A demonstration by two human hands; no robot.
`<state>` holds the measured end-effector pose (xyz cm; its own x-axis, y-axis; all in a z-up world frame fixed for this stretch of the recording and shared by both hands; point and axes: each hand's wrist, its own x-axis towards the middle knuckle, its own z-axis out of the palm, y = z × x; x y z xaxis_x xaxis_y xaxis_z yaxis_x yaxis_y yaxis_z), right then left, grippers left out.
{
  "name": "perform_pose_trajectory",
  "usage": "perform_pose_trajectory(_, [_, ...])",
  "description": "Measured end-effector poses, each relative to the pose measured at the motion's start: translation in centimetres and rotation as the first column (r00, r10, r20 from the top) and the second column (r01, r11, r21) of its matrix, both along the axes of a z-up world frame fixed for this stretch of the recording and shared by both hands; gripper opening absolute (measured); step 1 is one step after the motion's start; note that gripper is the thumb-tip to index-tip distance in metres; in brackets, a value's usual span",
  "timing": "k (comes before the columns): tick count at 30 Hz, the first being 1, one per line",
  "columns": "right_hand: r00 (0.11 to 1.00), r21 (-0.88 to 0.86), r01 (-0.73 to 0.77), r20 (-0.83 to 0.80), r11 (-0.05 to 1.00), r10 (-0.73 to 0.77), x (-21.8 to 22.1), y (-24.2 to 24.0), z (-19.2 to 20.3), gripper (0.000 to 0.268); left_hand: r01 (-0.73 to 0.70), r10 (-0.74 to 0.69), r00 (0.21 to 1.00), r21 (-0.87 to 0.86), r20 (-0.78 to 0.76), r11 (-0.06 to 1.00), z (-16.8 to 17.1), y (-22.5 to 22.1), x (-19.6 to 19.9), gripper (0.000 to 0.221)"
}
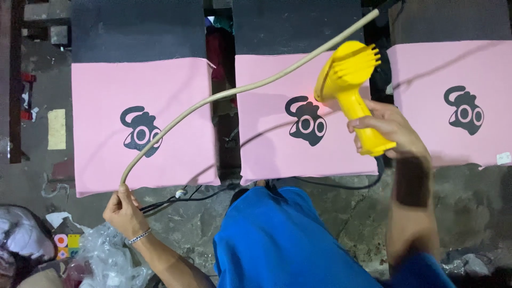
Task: Using a handheld heat gun to cure ink on screen-printed fabric panels as they move along a conveyor system.
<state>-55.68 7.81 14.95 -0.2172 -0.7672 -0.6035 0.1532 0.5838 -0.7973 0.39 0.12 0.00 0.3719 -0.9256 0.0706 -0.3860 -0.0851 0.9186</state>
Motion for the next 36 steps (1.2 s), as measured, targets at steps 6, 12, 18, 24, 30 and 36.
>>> perform_pose_trajectory(6, [0.980, 0.327, -0.081, -0.147, 0.942, 0.135, 2.4, -0.5, 1.5, 0.066, -0.011, 0.011, 0.999, -0.006, 0.030, 1.000, -0.7, 0.3, 0.4, 0.059])
perform_pose_trajectory(12, [0.979, -0.157, -0.177, 0.072, 0.972, 0.190, 3.2, -2.1, -1.8, 0.075, -0.053, 0.053, 0.999, -0.022, 0.000, 0.998, -2.4, 0.6, 1.6, 0.056])
perform_pose_trajectory(18, [0.982, -0.144, -0.178, 0.030, 0.973, 0.184, 2.9, -2.0, 0.6, 0.071, -0.066, 0.063, 0.997, -0.088, -0.039, 0.994, -2.7, 1.6, 1.9, 0.055])
perform_pose_trajectory(24, [0.964, 0.070, -0.265, -0.018, 0.962, 0.267, 3.2, -2.5, 0.9, 0.052, 0.001, -0.001, 1.000, -0.024, 0.016, 1.000, -1.6, 1.6, 1.3, 0.051])
perform_pose_trajectory(30, [0.982, 0.026, -0.187, -0.006, 0.982, 0.188, 3.6, -4.6, 2.0, 0.057, -0.007, 0.008, 0.999, -0.026, 0.037, 1.000, -1.3, 1.9, 1.4, 0.054])
perform_pose_trajectory(36, [0.993, 0.056, -0.102, -0.044, 0.993, 0.105, 0.5, -3.3, 0.2, 0.044, -0.018, 0.018, 0.999, -0.015, 0.036, 1.000, -1.7, 2.2, 1.9, 0.053])
